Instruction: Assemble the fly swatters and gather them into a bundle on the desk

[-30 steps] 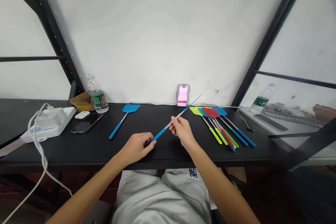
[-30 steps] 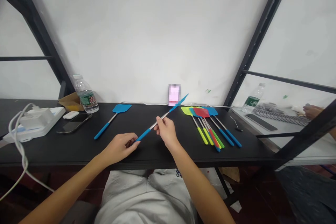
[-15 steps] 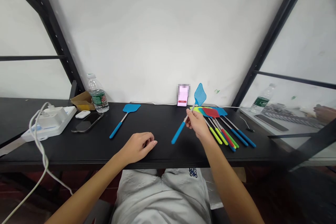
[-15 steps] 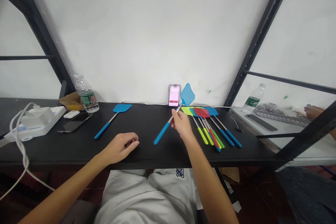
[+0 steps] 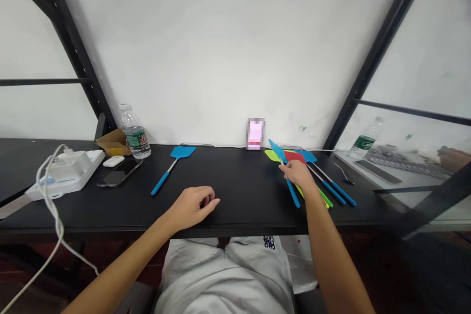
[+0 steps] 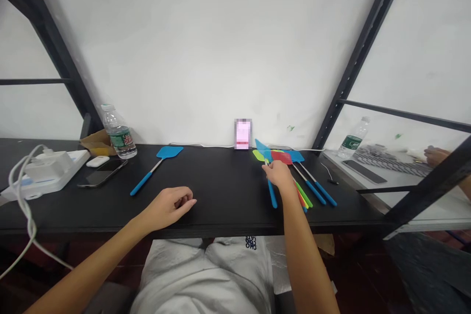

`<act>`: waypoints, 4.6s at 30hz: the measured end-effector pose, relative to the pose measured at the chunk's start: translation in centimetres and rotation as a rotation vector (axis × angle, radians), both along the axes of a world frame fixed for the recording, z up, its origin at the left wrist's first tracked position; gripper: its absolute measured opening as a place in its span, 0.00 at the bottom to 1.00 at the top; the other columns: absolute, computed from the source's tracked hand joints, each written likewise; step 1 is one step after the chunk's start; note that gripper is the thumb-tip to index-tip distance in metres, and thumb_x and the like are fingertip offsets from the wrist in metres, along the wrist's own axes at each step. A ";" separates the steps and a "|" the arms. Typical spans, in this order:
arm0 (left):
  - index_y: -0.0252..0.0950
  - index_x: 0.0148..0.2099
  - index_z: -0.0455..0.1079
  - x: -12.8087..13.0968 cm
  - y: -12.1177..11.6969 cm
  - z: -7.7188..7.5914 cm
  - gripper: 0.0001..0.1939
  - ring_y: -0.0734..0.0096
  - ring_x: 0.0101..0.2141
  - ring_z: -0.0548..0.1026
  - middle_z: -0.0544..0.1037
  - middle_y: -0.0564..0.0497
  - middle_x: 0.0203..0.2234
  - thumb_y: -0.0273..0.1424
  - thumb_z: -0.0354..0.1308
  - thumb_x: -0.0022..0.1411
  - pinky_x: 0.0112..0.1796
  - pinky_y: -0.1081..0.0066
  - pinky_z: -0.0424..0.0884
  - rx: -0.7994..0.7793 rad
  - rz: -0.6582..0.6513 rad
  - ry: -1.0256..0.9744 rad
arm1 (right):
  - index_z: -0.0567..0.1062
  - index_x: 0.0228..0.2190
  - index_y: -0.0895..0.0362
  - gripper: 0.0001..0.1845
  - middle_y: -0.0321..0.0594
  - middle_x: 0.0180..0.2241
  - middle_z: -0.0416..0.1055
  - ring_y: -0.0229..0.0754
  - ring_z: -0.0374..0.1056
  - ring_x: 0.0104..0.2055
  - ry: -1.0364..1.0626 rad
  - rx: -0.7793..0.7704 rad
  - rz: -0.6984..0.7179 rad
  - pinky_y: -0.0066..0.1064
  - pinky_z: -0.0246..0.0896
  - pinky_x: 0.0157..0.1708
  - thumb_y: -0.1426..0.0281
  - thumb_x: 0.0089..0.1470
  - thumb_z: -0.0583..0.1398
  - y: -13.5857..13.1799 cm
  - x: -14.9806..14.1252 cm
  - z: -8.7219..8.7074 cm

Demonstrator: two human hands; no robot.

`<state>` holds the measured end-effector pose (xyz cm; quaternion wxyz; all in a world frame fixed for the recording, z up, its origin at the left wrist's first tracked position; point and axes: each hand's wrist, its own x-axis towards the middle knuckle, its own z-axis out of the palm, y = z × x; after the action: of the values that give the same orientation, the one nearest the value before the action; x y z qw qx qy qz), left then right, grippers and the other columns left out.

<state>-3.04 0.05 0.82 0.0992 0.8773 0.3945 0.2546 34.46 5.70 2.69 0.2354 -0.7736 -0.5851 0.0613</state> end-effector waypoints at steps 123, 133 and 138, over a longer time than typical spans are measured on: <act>0.38 0.42 0.64 -4.2 3.3 -0.7 0.13 0.70 0.31 0.72 0.74 0.53 0.31 0.42 0.48 0.67 0.33 0.72 0.65 0.037 0.274 -0.170 | 0.70 0.28 0.55 0.24 0.40 0.28 0.73 0.40 0.67 0.30 0.058 -0.026 0.588 0.29 0.51 0.28 0.50 0.62 0.50 -2.0 -8.9 -0.4; 0.39 0.50 0.68 -0.1 0.7 -0.5 0.14 0.72 0.35 0.72 0.76 0.52 0.37 0.39 0.48 0.69 0.39 0.73 0.66 -0.011 0.023 -0.146 | 0.70 0.32 0.57 0.28 0.34 0.23 0.67 0.34 0.63 0.21 0.670 0.054 0.826 0.27 0.57 0.25 0.48 0.63 0.46 -2.6 -11.7 -0.5; 0.38 0.51 0.69 -0.2 0.4 -0.7 0.14 0.71 0.37 0.73 0.77 0.51 0.39 0.38 0.50 0.69 0.41 0.73 0.67 0.000 -0.007 -0.165 | 0.69 0.27 0.57 0.25 0.33 0.21 0.65 0.32 0.60 0.20 0.835 0.064 0.813 0.25 0.56 0.22 0.49 0.61 0.51 -2.6 -12.8 -0.6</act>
<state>-3.20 0.47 0.14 0.1323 0.8546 0.3820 0.3259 21.62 3.14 2.05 0.4269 -0.3897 -0.6942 0.4289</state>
